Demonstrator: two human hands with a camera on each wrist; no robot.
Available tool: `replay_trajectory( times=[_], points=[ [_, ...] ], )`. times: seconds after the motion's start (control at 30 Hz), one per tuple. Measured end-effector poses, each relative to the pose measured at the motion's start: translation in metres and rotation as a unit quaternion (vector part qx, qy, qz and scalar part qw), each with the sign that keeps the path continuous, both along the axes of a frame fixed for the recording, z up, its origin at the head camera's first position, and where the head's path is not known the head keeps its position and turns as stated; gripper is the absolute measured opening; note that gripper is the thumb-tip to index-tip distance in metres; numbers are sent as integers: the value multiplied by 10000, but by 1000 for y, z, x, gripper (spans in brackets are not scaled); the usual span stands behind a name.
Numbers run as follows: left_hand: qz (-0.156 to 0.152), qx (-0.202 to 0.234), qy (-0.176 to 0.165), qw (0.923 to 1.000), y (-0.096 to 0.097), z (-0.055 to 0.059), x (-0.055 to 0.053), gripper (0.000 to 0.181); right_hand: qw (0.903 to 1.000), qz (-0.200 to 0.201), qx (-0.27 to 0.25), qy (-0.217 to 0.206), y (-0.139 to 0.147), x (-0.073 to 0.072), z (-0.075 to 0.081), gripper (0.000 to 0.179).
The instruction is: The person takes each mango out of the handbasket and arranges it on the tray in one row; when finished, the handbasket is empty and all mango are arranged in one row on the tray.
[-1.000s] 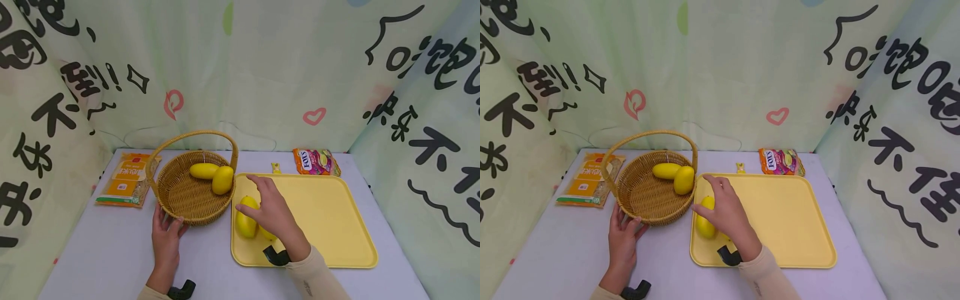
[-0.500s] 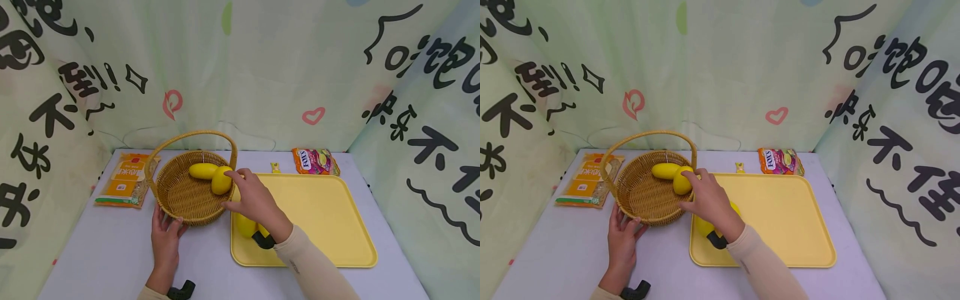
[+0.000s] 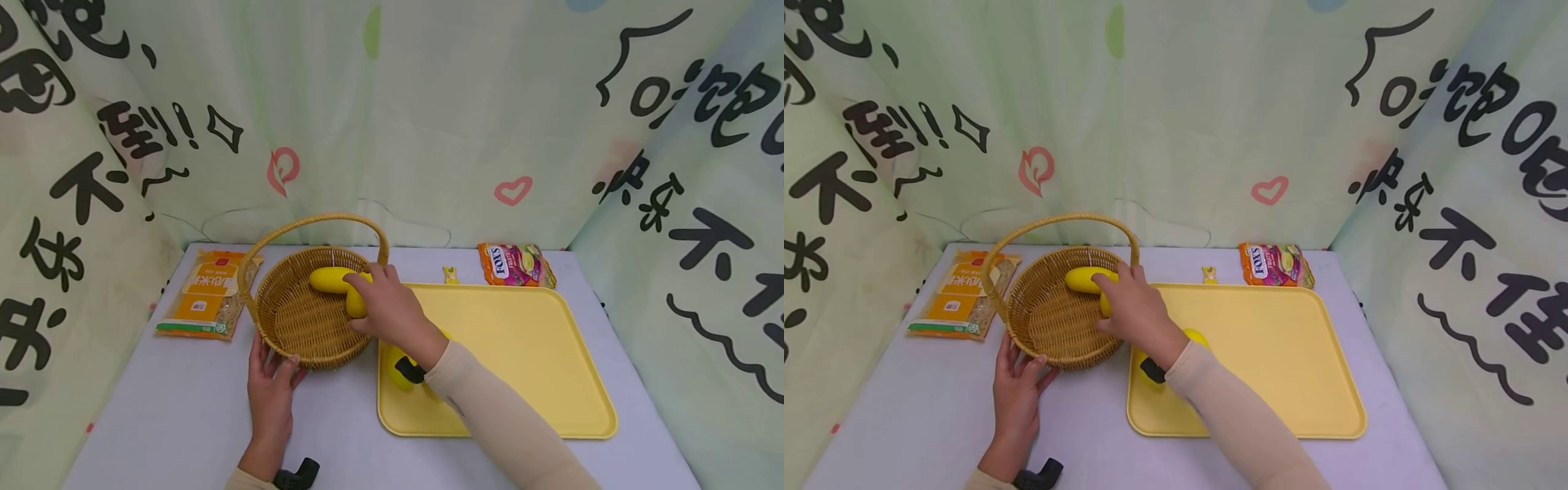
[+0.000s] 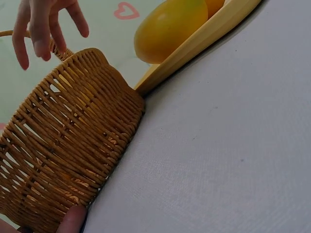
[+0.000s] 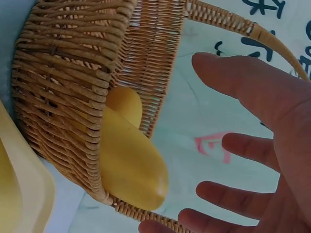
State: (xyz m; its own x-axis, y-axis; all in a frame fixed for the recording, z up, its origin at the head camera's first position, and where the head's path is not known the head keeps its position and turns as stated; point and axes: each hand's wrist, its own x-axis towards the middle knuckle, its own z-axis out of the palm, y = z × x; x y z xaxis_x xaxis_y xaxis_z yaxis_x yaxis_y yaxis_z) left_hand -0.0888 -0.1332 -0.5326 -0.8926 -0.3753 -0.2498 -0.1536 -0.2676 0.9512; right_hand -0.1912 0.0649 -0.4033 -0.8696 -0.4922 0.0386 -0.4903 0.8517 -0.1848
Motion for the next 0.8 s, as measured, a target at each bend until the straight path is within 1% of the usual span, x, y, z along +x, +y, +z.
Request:
replay_trajectory(
  times=[0.17, 0.37, 0.47, 0.6, 0.7, 0.8],
  points=[
    [-8, 4, 3, 10000, 0, 0, 0, 91, 9988, 26, 488, 40, -10, -11, -6, 76],
    [-30, 14, -27, 10000, -1, 1, 0, 91, 9943, 85, 1056, 133, -21, -21, -10, 72],
    [-24, 8, -5, 10000, -2, 1, 0, 91, 9919, 112, 1253, 151, -25, -25, -11, 62],
    [-24, -6, -1, 10000, -1, 0, 0, 91, 9895, 104, 1441, 79, -29, -30, -17, 51],
    [-28, -5, -38, 10000, -1, 0, 0, 92, 9883, 86, 1526, 5, -31, -33, -20, 47],
    [-34, -23, -38, 10000, -1, 0, 0, 92, 9866, 88, 1631, 44, -31, -34, -22, 42]
  ],
)
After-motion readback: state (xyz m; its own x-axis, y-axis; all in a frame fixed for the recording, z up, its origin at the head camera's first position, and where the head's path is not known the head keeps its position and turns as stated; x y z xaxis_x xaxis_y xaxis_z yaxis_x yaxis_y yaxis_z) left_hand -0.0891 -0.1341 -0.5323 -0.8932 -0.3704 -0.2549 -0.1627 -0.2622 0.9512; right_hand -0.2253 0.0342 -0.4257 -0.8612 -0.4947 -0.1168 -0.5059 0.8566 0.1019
